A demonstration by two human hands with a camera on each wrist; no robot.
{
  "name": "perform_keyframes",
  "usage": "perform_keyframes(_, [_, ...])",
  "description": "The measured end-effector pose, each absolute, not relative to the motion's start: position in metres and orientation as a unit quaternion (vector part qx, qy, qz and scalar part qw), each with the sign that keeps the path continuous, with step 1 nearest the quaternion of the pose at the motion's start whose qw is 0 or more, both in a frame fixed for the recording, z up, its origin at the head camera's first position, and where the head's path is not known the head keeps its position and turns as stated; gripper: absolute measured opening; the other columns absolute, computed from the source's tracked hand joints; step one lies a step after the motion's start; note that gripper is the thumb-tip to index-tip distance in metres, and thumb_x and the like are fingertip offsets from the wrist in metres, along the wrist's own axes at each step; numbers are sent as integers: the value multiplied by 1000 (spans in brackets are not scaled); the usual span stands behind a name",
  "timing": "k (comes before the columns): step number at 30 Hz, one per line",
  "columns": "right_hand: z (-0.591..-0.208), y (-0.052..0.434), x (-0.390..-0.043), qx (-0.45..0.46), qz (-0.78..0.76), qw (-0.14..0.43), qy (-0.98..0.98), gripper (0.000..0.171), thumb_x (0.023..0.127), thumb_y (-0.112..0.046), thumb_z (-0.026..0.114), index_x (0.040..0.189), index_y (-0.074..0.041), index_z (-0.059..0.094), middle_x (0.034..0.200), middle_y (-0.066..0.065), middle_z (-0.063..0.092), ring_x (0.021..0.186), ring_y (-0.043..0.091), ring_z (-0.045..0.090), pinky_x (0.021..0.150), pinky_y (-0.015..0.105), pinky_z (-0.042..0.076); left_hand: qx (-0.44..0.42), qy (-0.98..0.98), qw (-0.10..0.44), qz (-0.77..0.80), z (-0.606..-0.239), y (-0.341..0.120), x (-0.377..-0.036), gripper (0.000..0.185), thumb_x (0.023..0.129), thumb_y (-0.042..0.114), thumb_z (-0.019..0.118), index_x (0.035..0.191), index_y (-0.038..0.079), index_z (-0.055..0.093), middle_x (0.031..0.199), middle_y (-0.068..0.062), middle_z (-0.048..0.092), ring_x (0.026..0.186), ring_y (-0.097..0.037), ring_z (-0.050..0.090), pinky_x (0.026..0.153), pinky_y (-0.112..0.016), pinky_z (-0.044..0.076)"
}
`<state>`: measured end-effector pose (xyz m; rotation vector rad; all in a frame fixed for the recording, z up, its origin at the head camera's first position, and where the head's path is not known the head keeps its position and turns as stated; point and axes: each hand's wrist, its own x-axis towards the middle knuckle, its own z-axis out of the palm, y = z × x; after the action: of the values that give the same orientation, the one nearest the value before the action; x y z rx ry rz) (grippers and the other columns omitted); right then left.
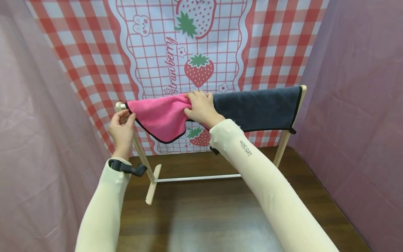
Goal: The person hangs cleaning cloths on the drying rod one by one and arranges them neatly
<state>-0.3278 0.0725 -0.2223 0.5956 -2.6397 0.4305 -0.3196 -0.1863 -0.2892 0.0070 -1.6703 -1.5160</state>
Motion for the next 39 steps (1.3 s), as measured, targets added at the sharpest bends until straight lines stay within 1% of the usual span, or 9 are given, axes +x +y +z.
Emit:
perform_keyframes(4, [-222, 73, -327, 210, 150, 202, -945, 48, 95, -29, 58, 140, -11, 53, 132, 8, 56, 118, 25, 48, 102, 49, 29, 26, -642, 335, -689, -297, -179, -313, 38, 92, 4, 68, 126, -10, 58, 101, -2, 63, 82, -1, 58, 69, -13, 50])
perform_keyframes(9, [-221, 73, -325, 214, 146, 192, -947, 51, 95, -29, 59, 142, -11, 51, 135, 8, 55, 121, 26, 46, 103, 49, 28, 17, -612, 282, -738, -305, -177, -309, 31, 92, -3, 66, 119, -14, 60, 81, 10, 64, 69, -1, 61, 67, -15, 55])
perform_keyframes(13, [-218, 76, -325, 233, 156, 164, -946, 56, 94, -27, 61, 146, -12, 48, 139, 9, 52, 126, 27, 43, 105, 49, 26, 11, -594, 283, -753, -305, -180, -306, 10, 89, -6, 67, 100, -6, 67, 70, 9, 65, 60, -3, 61, 61, -15, 55])
perform_keyframes(16, [-216, 83, -325, 253, 185, 143, -939, 58, 93, -24, 63, 147, -12, 47, 142, 10, 50, 132, 26, 41, 107, 48, 25, 21, -594, 288, -751, -301, -183, -304, 9, 89, -4, 70, 92, 4, 68, 69, 11, 65, 59, -2, 57, 58, -14, 51])
perform_keyframes(22, [-213, 102, -323, 282, 310, 148, -896, 54, 95, -17, 63, 145, -8, 49, 144, 10, 49, 133, 24, 43, 112, 42, 34, 28, -605, 298, -738, -287, -185, -299, 9, 88, 0, 72, 95, 4, 67, 69, 14, 65, 58, 1, 54, 56, -12, 49])
perform_keyframes(28, [-218, 125, -316, 272, 431, 216, -833, 49, 94, -12, 63, 141, -5, 52, 132, 14, 56, 122, 26, 52, 101, 38, 46, 28, -606, 297, -737, -281, -185, -296, 10, 88, 1, 73, 89, 10, 68, 68, 13, 65, 57, 0, 55, 56, -13, 50])
perform_keyframes(34, [-234, 145, -306, 192, 477, 281, -811, 33, 93, -16, 67, 123, -3, 65, 105, 13, 70, 94, 24, 66, 82, 33, 53, 27, -602, 298, -740, -283, -185, -295, 16, 88, 0, 73, 84, 14, 68, 69, 12, 66, 58, -1, 56, 57, -14, 51])
perform_keyframes(36, [-240, 149, -305, 172, 461, 281, -824, 29, 94, -20, 68, 116, -3, 69, 100, 13, 72, 88, 24, 67, 78, 33, 53, 28, -600, 296, -743, -282, -185, -295, 17, 87, 0, 73, 83, 15, 69, 69, 12, 66, 58, -1, 56, 57, -13, 51])
perform_keyframes(39, [-249, 153, -303, 154, 432, 242, -855, 32, 94, -28, 69, 114, -3, 71, 102, 12, 73, 91, 24, 67, 80, 36, 55, 22, -594, 299, -746, -280, -185, -294, 15, 87, -1, 73, 84, 13, 69, 69, 11, 66, 57, -1, 56, 56, -13, 51])
